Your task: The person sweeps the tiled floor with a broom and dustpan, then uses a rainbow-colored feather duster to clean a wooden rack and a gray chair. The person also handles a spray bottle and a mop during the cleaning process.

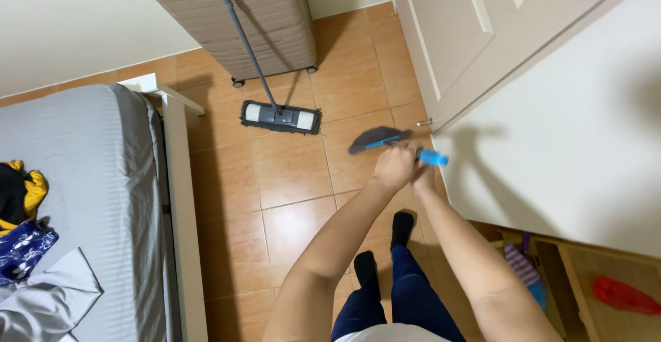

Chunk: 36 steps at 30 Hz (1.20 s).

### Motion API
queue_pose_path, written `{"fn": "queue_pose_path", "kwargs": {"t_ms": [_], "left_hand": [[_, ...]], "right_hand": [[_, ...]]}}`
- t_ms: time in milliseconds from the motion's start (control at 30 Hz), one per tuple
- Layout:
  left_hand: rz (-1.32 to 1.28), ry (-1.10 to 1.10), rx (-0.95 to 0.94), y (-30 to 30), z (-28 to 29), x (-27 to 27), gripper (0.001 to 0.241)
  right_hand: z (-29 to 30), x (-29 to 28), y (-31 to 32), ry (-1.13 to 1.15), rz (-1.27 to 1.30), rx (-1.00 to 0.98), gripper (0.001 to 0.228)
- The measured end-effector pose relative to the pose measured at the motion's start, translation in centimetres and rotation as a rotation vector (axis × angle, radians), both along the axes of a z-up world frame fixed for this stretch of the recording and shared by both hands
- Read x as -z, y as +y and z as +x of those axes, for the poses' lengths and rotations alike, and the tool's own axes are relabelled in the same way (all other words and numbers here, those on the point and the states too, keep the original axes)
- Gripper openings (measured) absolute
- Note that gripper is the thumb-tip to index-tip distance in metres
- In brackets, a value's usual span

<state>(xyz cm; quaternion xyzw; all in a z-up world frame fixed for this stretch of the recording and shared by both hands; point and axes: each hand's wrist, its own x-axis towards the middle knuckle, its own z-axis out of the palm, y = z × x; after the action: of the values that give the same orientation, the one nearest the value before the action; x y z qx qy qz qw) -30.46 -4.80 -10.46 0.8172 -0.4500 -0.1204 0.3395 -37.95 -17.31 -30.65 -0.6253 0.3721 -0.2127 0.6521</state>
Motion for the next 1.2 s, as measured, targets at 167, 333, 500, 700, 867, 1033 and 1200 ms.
{"fn": "queue_pose_path", "kwargs": {"t_ms": [167,333,500,700,867,1033,1200], "left_hand": [[0.089,0.068,0.002,-4.3,-1.9,-4.8,0.041],[0.129,0.065,0.091,-9.2,-3.1,-4.3,0.050],[0.082,0.109,0.161,-13.3,-4.8,-5.6,0.046],[0.049,0.071,0.029,-19.4,-6.6,-5.2,0.045],[0.068,0.105,-0.009,-23.3,-7.5,-5.5,0.043],[-0.023,0.101,-0.038,-25.5,-8.1,-5.1,0.044],[0.060,0.160,-0.026,-25.7,-9.1,-4.5,0.041]], "right_hand": [[-2.0,-4.2,-4.7,0.349,-0.714,-0.133,0.032],[-4.7,-8.7,-9.2,0.480,-0.728,-0.229,0.033],[-6.1,-17.6,-13.0,0.459,-0.525,-0.388,0.032],[-6.7,-15.9,-19.7,0.632,-0.544,-0.466,0.031],[-7.1,-21.0,-22.1,0.748,-0.551,-0.528,0.033],[-8.2,-24.6,-21.5,0.742,-0.603,-0.513,0.034],[-9.7,-15.6,-23.1,0.599,-0.515,-0.194,0.035]]}}
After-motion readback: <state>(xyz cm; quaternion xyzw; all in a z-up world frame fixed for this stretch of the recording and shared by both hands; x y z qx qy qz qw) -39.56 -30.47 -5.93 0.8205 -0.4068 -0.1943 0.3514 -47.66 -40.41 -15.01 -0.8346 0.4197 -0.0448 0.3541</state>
